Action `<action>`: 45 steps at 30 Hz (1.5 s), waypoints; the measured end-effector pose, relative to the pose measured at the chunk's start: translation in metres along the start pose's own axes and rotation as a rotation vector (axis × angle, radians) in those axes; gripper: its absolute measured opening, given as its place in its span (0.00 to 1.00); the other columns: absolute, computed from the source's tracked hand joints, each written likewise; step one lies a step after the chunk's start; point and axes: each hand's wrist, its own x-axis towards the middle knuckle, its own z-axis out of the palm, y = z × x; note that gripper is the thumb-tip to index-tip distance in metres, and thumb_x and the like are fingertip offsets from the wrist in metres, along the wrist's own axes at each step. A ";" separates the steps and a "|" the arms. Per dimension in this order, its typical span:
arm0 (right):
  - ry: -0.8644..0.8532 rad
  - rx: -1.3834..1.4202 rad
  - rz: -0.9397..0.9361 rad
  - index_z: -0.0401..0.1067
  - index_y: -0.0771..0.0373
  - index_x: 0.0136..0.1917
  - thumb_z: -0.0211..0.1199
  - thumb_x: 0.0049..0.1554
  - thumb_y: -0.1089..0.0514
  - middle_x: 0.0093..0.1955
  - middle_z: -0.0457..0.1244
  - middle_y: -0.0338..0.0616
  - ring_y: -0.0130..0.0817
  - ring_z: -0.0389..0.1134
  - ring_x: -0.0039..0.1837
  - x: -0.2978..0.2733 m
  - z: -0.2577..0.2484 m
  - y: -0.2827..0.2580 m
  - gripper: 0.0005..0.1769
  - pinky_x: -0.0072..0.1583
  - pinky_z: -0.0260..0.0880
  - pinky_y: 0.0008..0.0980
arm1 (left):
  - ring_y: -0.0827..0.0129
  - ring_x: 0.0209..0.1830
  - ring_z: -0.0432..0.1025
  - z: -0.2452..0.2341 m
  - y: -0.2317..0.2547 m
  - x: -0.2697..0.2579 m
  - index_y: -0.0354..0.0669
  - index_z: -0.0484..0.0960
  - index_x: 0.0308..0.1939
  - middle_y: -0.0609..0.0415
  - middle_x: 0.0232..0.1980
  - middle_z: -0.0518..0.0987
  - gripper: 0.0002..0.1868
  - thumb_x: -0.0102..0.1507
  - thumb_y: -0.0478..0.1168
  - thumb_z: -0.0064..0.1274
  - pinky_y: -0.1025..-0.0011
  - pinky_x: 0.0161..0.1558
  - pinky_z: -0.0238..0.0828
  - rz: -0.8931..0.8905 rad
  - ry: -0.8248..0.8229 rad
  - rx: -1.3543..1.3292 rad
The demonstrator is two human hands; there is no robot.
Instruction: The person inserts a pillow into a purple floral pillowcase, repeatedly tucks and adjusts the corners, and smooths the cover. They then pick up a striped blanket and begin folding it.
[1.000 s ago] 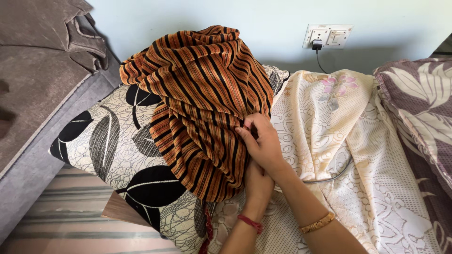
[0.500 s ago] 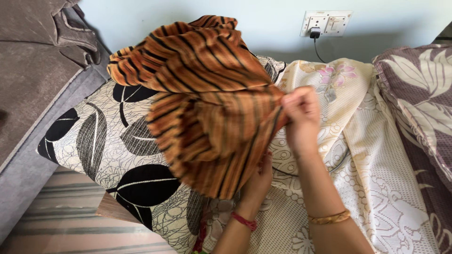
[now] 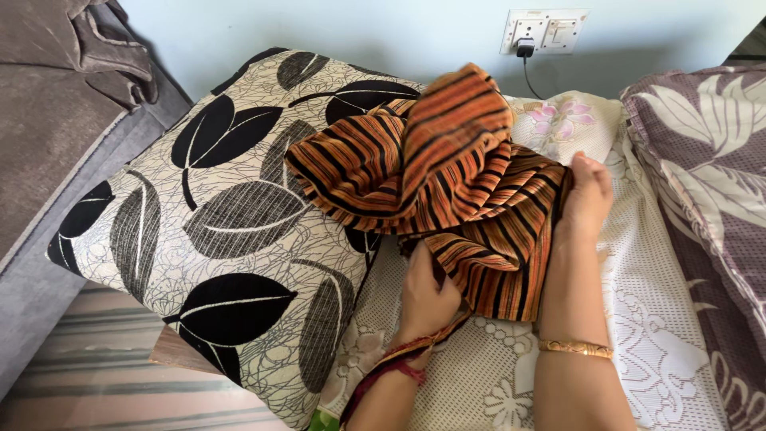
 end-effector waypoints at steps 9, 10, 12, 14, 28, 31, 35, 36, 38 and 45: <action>-0.181 -0.537 0.058 0.70 0.66 0.58 0.70 0.61 0.51 0.50 0.65 0.42 0.24 0.64 0.49 -0.039 0.034 -0.032 0.20 0.53 0.66 0.23 | 0.43 0.53 0.73 -0.004 0.021 0.027 0.30 0.69 0.61 0.36 0.53 0.76 0.25 0.59 0.30 0.50 0.52 0.56 0.70 0.183 0.030 -0.015; -0.166 -0.525 0.092 0.69 0.66 0.58 0.70 0.60 0.52 0.50 0.66 0.43 0.24 0.65 0.49 -0.040 0.035 -0.038 0.21 0.52 0.67 0.23 | 0.45 0.52 0.75 -0.005 0.025 0.039 0.32 0.71 0.59 0.37 0.52 0.78 0.23 0.59 0.30 0.50 0.54 0.55 0.72 0.209 -0.013 -0.004; -0.139 -0.501 0.166 0.68 0.65 0.58 0.70 0.57 0.52 0.49 0.67 0.44 0.26 0.67 0.47 -0.041 0.035 -0.044 0.23 0.50 0.69 0.24 | 0.47 0.50 0.78 -0.009 0.037 0.069 0.36 0.74 0.56 0.39 0.48 0.81 0.20 0.60 0.31 0.49 0.57 0.53 0.75 0.257 -0.096 0.021; -0.148 -0.476 0.155 0.67 0.66 0.59 0.71 0.57 0.52 0.50 0.67 0.44 0.26 0.68 0.47 -0.039 0.035 -0.045 0.23 0.49 0.70 0.24 | 0.46 0.47 0.78 -0.007 0.051 0.098 0.36 0.76 0.55 0.37 0.45 0.81 0.18 0.61 0.35 0.50 0.57 0.47 0.75 0.248 -0.108 0.061; -0.144 -0.664 0.135 0.67 0.69 0.63 0.71 0.55 0.51 0.51 0.69 0.49 0.31 0.70 0.49 -0.054 0.044 -0.052 0.29 0.49 0.72 0.29 | 0.55 0.55 0.76 0.091 -0.056 0.139 0.38 0.80 0.57 0.44 0.58 0.81 0.21 0.73 0.49 0.42 0.63 0.55 0.72 0.170 0.038 -0.013; -0.193 -0.747 0.206 0.64 0.68 0.66 0.72 0.52 0.46 0.54 0.69 0.52 0.36 0.72 0.53 -0.053 0.047 -0.063 0.37 0.53 0.73 0.32 | 0.57 0.56 0.76 0.091 -0.058 0.148 0.37 0.81 0.57 0.45 0.59 0.81 0.22 0.72 0.51 0.41 0.64 0.53 0.72 0.087 -0.003 -0.001; -0.317 -0.954 0.200 0.62 0.70 0.69 0.77 0.47 0.41 0.56 0.69 0.53 0.40 0.71 0.59 -0.044 0.034 -0.066 0.47 0.59 0.71 0.35 | 0.56 0.51 0.78 0.077 -0.028 0.146 0.38 0.83 0.55 0.44 0.56 0.83 0.23 0.71 0.52 0.42 0.63 0.50 0.74 0.066 -0.038 0.031; -0.348 -0.994 0.178 0.62 0.70 0.69 0.78 0.46 0.40 0.57 0.69 0.54 0.41 0.71 0.60 -0.042 0.029 -0.065 0.49 0.60 0.70 0.36 | 0.56 0.50 0.79 0.072 -0.020 0.145 0.38 0.83 0.54 0.45 0.56 0.83 0.24 0.71 0.53 0.42 0.62 0.50 0.74 0.050 -0.053 0.029; -0.347 -1.114 0.210 0.65 0.68 0.68 0.78 0.44 0.40 0.57 0.70 0.54 0.40 0.72 0.59 -0.038 0.021 -0.062 0.49 0.61 0.70 0.36 | 0.56 0.50 0.79 0.064 -0.006 0.145 0.37 0.83 0.54 0.45 0.55 0.83 0.24 0.71 0.52 0.42 0.62 0.50 0.74 0.081 -0.056 0.020; -0.293 -0.415 -0.201 0.71 0.64 0.62 0.67 0.59 0.61 0.52 0.68 0.44 0.32 0.71 0.54 -0.037 0.020 -0.068 0.18 0.56 0.75 0.31 | 0.50 0.58 0.75 0.068 -0.024 0.144 0.29 0.80 0.59 0.38 0.60 0.80 0.24 0.74 0.48 0.43 0.59 0.58 0.69 0.351 -0.043 -0.147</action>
